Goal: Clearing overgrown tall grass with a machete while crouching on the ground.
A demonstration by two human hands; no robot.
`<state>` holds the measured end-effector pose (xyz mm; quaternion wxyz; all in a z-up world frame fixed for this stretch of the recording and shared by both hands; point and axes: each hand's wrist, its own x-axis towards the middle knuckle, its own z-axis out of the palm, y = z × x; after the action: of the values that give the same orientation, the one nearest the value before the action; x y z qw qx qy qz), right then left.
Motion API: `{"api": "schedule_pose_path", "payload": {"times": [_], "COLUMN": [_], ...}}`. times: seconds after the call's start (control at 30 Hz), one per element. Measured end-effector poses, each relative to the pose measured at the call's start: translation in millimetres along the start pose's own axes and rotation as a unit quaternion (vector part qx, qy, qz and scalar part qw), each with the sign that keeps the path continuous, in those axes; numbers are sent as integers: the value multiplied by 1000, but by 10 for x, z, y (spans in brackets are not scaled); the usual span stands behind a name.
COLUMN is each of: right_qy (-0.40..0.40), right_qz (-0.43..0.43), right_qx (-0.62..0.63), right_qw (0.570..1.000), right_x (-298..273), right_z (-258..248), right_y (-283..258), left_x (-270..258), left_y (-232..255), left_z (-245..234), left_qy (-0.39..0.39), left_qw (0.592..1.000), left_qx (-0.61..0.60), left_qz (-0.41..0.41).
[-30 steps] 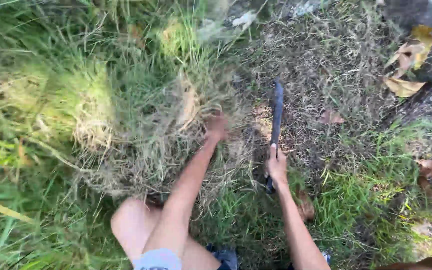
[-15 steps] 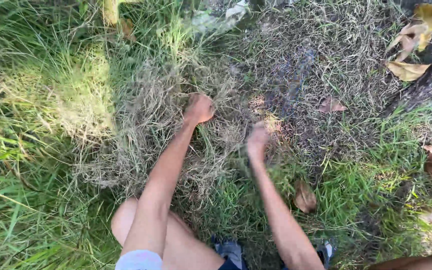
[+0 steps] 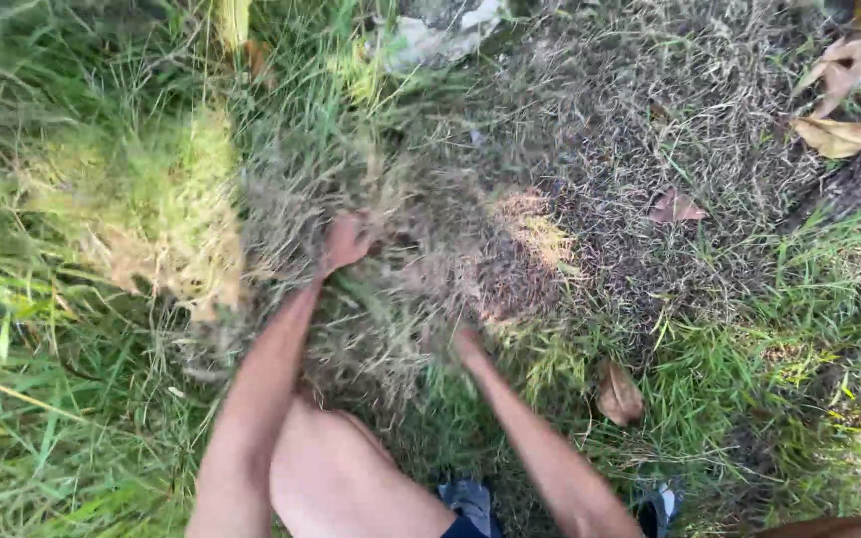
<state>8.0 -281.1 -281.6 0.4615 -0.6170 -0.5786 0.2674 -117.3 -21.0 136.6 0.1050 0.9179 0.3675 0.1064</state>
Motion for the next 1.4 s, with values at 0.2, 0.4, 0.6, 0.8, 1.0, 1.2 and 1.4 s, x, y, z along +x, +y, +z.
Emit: {"api": "schedule_pose_path", "payload": {"times": [0.2,0.4,0.6,0.8,1.0,1.2,1.4], "right_qy": [-270,-50,19,-67,167,56,22], "right_qz": [347,232,265,307,319,163,292], "right_qx": [196,-93,110,287,396,26,198], "right_qw": [877,967,958,905,845,985,936], "right_x": [138,333,882,1290,1858,1651,1636], "right_z": [-1741,-1823,-2186,-2611,-2058,-1194,-1771], "right_y": [-1704,-1169,-1530,-2011,-1697,-1143,-1903], "left_x": [-649,142,466,386,525,205,-493], "left_y": [-1270,72,-1044,-918,-872,-807,-968], "left_z": [127,25,1649,1318,662,438,160], "left_qy": [-13,-254,-143,52,-94,-95,-118], "left_qw": [999,902,910,829,955,968,957], "left_qx": [-50,248,345,-204,234,112,29], "left_qz": [14,-246,-181,-518,-159,-202,-263]}}
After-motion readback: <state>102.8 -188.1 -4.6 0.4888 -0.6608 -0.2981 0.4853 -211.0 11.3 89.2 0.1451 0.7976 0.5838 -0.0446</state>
